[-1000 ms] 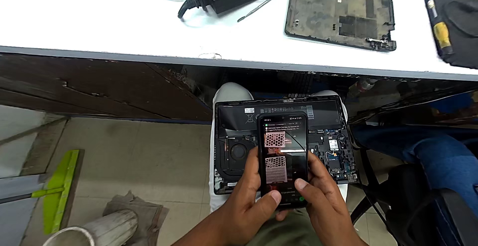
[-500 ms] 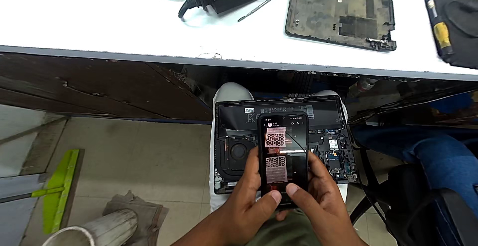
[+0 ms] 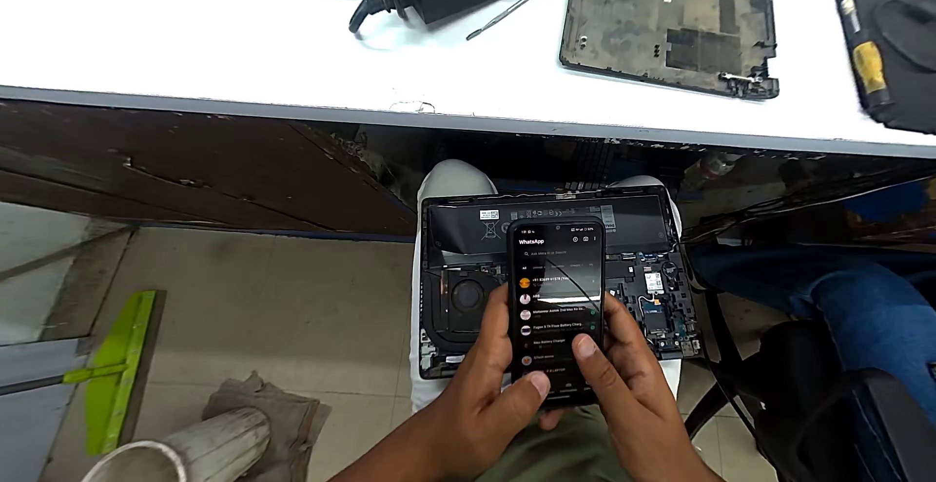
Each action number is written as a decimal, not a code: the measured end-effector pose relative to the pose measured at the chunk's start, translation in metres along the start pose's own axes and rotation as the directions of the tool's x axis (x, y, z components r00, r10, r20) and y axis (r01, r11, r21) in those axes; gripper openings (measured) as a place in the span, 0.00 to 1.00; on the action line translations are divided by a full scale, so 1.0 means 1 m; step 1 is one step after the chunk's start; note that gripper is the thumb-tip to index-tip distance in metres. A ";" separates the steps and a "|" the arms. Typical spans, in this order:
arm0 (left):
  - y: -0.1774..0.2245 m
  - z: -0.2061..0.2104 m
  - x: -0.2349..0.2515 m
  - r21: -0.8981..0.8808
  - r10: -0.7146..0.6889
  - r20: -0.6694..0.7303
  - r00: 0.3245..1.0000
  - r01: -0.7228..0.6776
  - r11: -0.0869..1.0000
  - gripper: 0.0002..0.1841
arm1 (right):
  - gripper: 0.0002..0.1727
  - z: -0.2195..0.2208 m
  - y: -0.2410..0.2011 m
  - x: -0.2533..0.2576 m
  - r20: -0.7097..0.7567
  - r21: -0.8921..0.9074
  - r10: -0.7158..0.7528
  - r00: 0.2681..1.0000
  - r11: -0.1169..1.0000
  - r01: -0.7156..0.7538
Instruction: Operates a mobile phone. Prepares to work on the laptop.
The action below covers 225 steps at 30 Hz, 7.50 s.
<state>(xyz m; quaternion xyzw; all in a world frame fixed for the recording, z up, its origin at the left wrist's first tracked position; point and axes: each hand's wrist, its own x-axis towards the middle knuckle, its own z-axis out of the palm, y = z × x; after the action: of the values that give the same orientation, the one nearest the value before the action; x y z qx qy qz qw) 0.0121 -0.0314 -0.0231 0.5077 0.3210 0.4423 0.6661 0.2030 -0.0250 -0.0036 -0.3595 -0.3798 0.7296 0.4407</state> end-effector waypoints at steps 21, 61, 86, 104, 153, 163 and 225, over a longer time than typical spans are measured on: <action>0.008 0.001 0.008 0.021 -0.004 -0.202 0.979 0.008 1.000 0.24 | 0.41 -0.002 0.004 -0.004 0.063 -0.108 -0.036 0.997 0.993 0.043; 0.007 -0.001 0.006 0.091 -0.011 -0.270 0.963 0.036 0.995 0.16 | 0.41 -0.002 0.012 -0.007 0.082 -0.275 -0.123 0.989 0.951 0.141; 0.007 -0.003 0.006 0.067 -0.006 -0.233 0.972 0.023 0.997 0.19 | 0.41 -0.003 0.010 -0.006 0.085 -0.309 -0.136 0.987 0.938 0.156; 0.011 -0.008 0.006 0.003 -0.034 -0.120 0.992 0.035 0.999 0.25 | 0.42 -0.004 0.000 -0.004 0.081 -0.121 -0.039 0.996 0.991 0.049; 0.009 -0.004 0.006 0.067 -0.032 -0.135 0.990 0.042 0.997 0.31 | 0.41 -0.003 0.000 -0.004 0.062 -0.176 -0.067 0.996 0.981 0.077; 0.009 -0.008 0.005 -0.012 -0.025 -0.114 0.993 0.024 1.000 0.29 | 0.39 -0.004 0.000 -0.003 0.086 -0.131 -0.046 0.995 0.990 0.057; 0.008 -0.006 0.006 -0.013 -0.020 -0.128 0.992 0.019 1.000 0.29 | 0.31 0.001 0.000 -0.005 -0.004 -0.154 -0.042 0.999 0.987 0.041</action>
<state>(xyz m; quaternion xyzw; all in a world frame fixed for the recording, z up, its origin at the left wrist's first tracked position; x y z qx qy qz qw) 0.0065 -0.0229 -0.0167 0.4709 0.3654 0.4694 0.6514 0.2037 -0.0298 -0.0019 -0.3869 -0.4410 0.6875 0.4281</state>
